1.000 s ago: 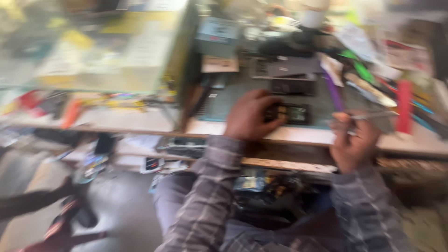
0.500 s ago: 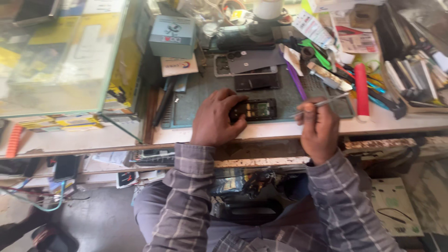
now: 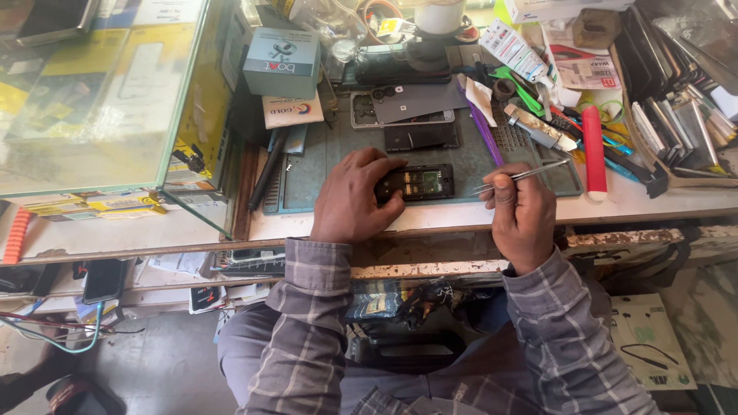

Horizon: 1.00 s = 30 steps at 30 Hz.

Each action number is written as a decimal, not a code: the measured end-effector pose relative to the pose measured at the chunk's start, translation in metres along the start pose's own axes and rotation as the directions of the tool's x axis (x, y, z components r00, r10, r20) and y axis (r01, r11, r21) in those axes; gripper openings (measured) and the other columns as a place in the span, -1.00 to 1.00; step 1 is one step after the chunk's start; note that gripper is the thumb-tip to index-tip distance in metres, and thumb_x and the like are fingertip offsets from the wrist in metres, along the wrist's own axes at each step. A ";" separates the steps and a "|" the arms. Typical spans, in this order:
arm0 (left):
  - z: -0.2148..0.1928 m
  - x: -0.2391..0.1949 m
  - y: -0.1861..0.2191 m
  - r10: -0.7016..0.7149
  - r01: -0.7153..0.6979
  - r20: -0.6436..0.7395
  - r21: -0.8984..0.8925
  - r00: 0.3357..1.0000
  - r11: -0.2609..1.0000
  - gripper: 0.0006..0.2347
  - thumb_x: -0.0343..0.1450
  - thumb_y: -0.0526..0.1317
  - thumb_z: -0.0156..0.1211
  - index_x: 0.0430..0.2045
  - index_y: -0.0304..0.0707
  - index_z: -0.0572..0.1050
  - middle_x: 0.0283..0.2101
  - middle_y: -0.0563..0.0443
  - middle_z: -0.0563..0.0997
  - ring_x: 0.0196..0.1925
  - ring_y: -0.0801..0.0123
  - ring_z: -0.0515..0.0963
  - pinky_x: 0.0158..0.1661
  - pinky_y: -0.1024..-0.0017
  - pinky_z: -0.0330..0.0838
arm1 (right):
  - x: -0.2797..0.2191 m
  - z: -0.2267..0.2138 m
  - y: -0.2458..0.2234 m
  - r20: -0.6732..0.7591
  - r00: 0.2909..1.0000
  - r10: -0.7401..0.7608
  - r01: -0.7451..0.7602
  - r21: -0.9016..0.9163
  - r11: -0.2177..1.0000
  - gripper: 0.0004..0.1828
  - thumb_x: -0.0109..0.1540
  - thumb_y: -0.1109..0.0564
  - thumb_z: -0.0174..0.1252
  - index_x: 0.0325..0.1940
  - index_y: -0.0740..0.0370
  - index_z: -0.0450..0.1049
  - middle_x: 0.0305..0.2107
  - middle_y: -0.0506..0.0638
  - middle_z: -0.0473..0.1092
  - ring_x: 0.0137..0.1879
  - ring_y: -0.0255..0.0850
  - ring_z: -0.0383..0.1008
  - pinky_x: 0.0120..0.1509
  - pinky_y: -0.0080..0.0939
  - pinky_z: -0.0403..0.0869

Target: The person uses a metal spudger to carefully pry and adjust components on a disassembled mobile phone motherboard. The person holds the phone steady with one hand while manipulating the tool with the other, working on the internal circuitry.

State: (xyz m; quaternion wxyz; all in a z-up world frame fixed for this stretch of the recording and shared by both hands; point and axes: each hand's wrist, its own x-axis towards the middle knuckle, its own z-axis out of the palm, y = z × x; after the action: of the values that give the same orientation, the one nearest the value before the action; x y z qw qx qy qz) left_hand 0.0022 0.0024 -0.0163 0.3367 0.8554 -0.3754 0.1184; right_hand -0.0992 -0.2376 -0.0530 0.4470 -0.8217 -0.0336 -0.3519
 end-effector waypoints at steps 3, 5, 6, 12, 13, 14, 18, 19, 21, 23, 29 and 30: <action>0.000 0.000 0.001 -0.006 0.006 -0.004 0.015 1.000 1.000 -0.61 0.25 -0.15 0.25 -0.04 -0.22 0.61 -0.08 -0.08 0.58 0.03 0.06 0.57 0.06 0.14 0.45 | 0.001 0.001 -0.001 0.013 1.000 -0.010 0.010 -0.003 1.000 -0.63 0.53 -0.04 -0.05 -0.12 0.33 0.40 -0.43 0.00 0.46 -0.34 -0.31 0.52 -0.26 -0.31 0.47; 0.000 0.000 0.002 -0.011 0.011 -0.001 0.016 1.000 1.000 -0.61 0.25 -0.15 0.24 -0.04 -0.21 0.61 -0.08 -0.08 0.58 0.03 0.07 0.57 0.06 0.14 0.45 | 0.001 0.000 -0.001 0.022 1.000 -0.012 0.012 -0.020 1.000 -0.63 0.52 -0.05 -0.05 -0.12 0.32 0.41 -0.44 0.00 0.46 -0.36 -0.31 0.51 -0.27 -0.31 0.46; 0.000 0.000 0.002 -0.017 0.017 0.002 0.013 1.000 1.000 -0.61 0.25 -0.15 0.24 -0.04 -0.21 0.61 -0.08 -0.08 0.58 0.03 0.08 0.57 0.06 0.15 0.46 | 0.002 0.000 -0.001 0.023 1.000 -0.013 0.014 -0.023 1.000 -0.62 0.52 -0.06 -0.06 -0.12 0.32 0.41 -0.45 0.00 0.46 -0.36 -0.30 0.51 -0.27 -0.30 0.46; -0.001 0.001 0.002 0.009 -0.009 -0.012 0.003 1.000 1.000 -0.62 0.25 -0.16 0.24 -0.04 -0.23 0.61 -0.09 -0.08 0.58 0.03 0.05 0.57 0.07 0.15 0.45 | 0.003 0.001 -0.002 0.040 0.999 -0.028 0.029 -0.031 0.999 -0.62 0.52 -0.07 -0.07 -0.13 0.31 0.40 -0.44 -0.01 0.45 -0.36 -0.30 0.52 -0.29 -0.29 0.45; -0.001 0.001 0.001 0.018 -0.018 -0.016 0.002 1.000 1.000 -0.62 0.26 -0.16 0.24 -0.04 -0.23 0.61 -0.09 -0.08 0.58 0.02 0.05 0.57 0.07 0.15 0.45 | 0.003 0.001 -0.002 0.047 0.998 -0.028 0.030 -0.039 0.999 -0.62 0.52 -0.06 -0.07 -0.13 0.31 0.40 -0.45 -0.01 0.45 -0.36 -0.30 0.52 -0.30 -0.29 0.45; -0.001 0.000 0.000 0.014 -0.014 -0.010 -0.005 1.000 1.000 -0.62 0.26 -0.16 0.24 -0.04 -0.23 0.61 -0.09 -0.09 0.58 0.02 0.05 0.57 0.06 0.15 0.45 | 0.002 0.001 -0.002 0.055 0.998 -0.028 0.031 -0.048 0.998 -0.62 0.52 -0.06 -0.07 -0.14 0.31 0.40 -0.46 -0.01 0.44 -0.37 -0.30 0.52 -0.30 -0.29 0.44; 0.000 0.000 0.000 0.005 -0.005 -0.001 -0.007 1.000 1.000 -0.63 0.26 -0.16 0.25 -0.05 -0.25 0.61 -0.10 -0.10 0.58 0.00 0.04 0.57 0.04 0.13 0.44 | 0.001 0.001 -0.003 0.047 0.998 -0.036 0.040 -0.080 0.996 -0.65 0.53 -0.03 -0.06 -0.12 0.31 0.40 -0.41 0.03 0.47 -0.32 -0.24 0.58 -0.27 -0.26 0.47; -0.001 0.001 0.001 0.006 -0.006 -0.002 0.001 1.000 1.000 -0.62 0.26 -0.16 0.25 -0.05 -0.25 0.61 -0.11 -0.10 0.57 -0.01 0.03 0.57 0.03 0.13 0.44 | 0.000 0.001 -0.005 0.033 0.999 -0.018 0.020 -0.054 0.998 -0.66 0.52 -0.03 -0.05 -0.12 0.31 0.40 -0.41 0.04 0.47 -0.34 -0.22 0.57 -0.28 -0.25 0.47; -0.002 0.002 0.002 0.042 -0.042 -0.039 -0.001 0.998 0.999 -0.63 0.26 -0.17 0.26 -0.06 -0.25 0.61 -0.09 -0.10 0.58 0.01 0.02 0.57 0.05 0.13 0.44 | 0.003 0.002 -0.006 0.029 0.999 -0.014 0.015 -0.055 0.998 -0.68 0.51 -0.01 -0.04 -0.11 0.31 0.40 -0.41 0.05 0.47 -0.34 -0.19 0.58 -0.27 -0.23 0.47; -0.002 0.000 0.002 0.046 -0.047 -0.050 -0.011 0.998 0.999 -0.63 0.26 -0.18 0.26 -0.06 -0.25 0.61 -0.09 -0.09 0.58 0.02 0.02 0.56 0.05 0.13 0.44 | 0.003 0.003 -0.005 0.055 0.998 -0.030 0.036 -0.116 0.993 -0.70 0.51 0.01 -0.02 -0.11 0.31 0.40 -0.40 0.06 0.49 -0.31 -0.18 0.62 -0.26 -0.22 0.49; -0.003 -0.001 0.002 0.024 -0.025 -0.032 -0.029 0.999 0.999 -0.64 0.27 -0.17 0.25 -0.06 -0.25 0.61 -0.10 -0.09 0.59 0.01 0.03 0.57 0.06 0.15 0.45 | 0.002 0.002 -0.001 0.061 0.996 -0.060 0.068 -0.139 0.988 -0.73 0.50 0.02 0.02 -0.11 0.30 0.40 -0.40 0.06 0.50 -0.29 -0.18 0.62 -0.26 -0.22 0.49; -0.003 -0.001 0.003 0.020 -0.021 -0.030 -0.025 0.999 0.999 -0.64 0.27 -0.18 0.25 -0.06 -0.25 0.61 -0.10 -0.08 0.59 0.01 0.04 0.57 0.06 0.15 0.45 | 0.002 0.002 0.000 0.064 0.997 -0.053 0.063 -0.152 0.986 -0.74 0.49 0.03 0.04 -0.11 0.30 0.41 -0.43 0.06 0.50 -0.31 -0.18 0.62 -0.27 -0.21 0.48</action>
State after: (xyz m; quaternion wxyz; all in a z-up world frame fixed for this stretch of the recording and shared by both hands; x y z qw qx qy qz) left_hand 0.0000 0.0033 -0.0132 0.3519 0.8453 -0.3805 0.1299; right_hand -0.0965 -0.2365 -0.0521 0.3706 -0.8627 -0.0436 -0.3414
